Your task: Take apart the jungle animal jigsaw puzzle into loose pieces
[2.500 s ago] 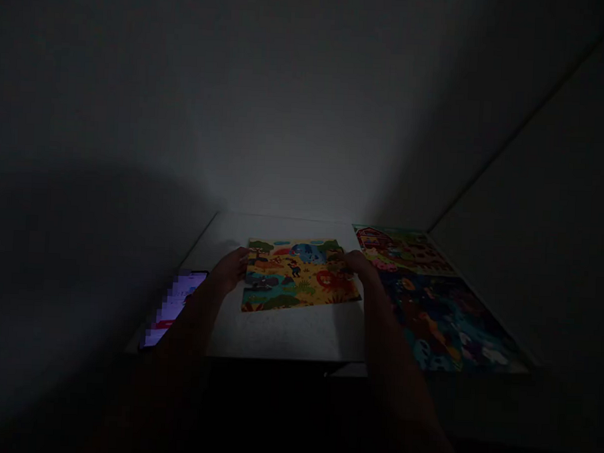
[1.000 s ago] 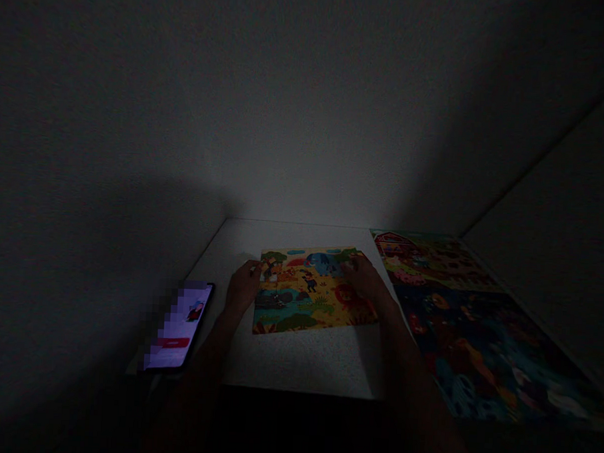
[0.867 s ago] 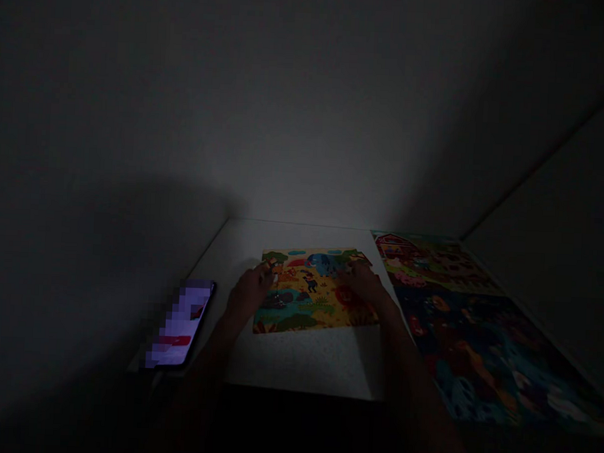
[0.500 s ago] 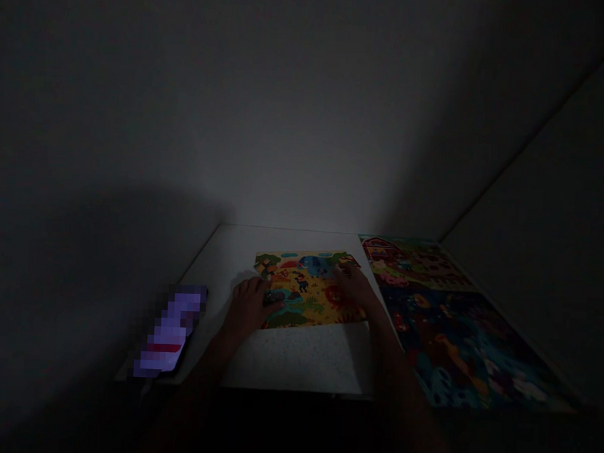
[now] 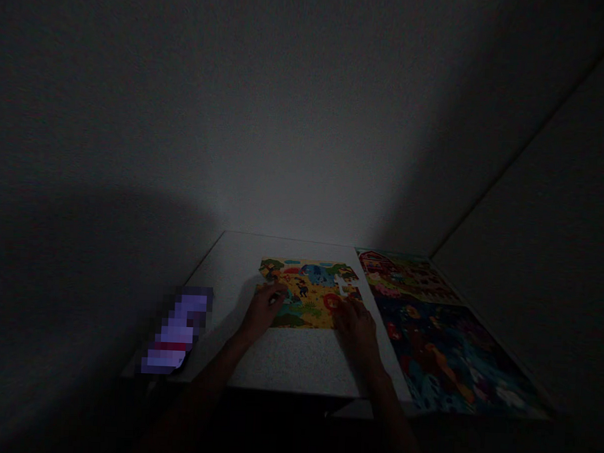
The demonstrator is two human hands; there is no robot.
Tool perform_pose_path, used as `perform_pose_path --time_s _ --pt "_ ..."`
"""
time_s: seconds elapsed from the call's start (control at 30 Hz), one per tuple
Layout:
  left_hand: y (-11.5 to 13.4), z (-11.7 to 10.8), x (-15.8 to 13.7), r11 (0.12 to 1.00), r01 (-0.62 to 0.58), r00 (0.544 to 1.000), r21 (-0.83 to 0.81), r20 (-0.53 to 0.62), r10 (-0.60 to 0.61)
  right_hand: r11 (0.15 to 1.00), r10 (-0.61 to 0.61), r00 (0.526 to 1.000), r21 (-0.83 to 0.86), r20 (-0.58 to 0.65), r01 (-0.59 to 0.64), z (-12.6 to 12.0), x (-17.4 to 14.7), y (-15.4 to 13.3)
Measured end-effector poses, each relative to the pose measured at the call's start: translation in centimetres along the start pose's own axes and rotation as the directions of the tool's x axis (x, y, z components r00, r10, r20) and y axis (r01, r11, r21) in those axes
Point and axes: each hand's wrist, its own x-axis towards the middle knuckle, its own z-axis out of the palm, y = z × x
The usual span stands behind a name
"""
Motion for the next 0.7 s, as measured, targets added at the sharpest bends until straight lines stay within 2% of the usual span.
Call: perform_pose_path --time_s 0.07,0.2,0.3,0.4,0.57,0.63,0.7 --pt "0.3 0.6 0.5 0.992 0.085 0.995 -0.088 -0.045 -0.089 0.998 0.04 0.998 -0.04 -0.048 -0.042 -0.2 -0.1 -0.5" --pt "0.7 1.0 1.7 0.95 0.218 0.968 -0.224 -0.073 -0.24 0.958 0.206 0.972 -0.179 -0.113 -0.224 -0.9 -0.3 -0.7" --pt "0.9 0.8 2.0 0.918 0.279 0.942 -0.281 -0.105 -0.318 0.967 0.182 0.983 -0.176 -0.029 -0.184 -1.2 0.0 0.1" --pt "1.2 0.9 1.7 0.911 0.293 0.929 -0.289 -0.137 -0.343 0.989 0.133 0.991 -0.067 0.026 -0.131 -1.0 0.2 1.1" --pt "1.2 1.7 1.3 0.916 0.285 0.93 -0.282 -0.151 -0.336 0.978 0.124 0.99 0.175 -0.072 -0.11 -0.8 0.0 1.4" --pt "1.0 1.7 1.6 0.902 0.306 0.92 -0.305 -0.15 -0.363 0.941 0.134 0.985 0.325 -0.112 -0.091 -1.1 0.0 1.4" --pt "0.8 1.3 1.7 0.889 0.321 0.909 -0.325 -0.158 -0.386 0.853 0.237 0.966 0.498 -0.104 -0.155 -1.6 0.1 1.6"
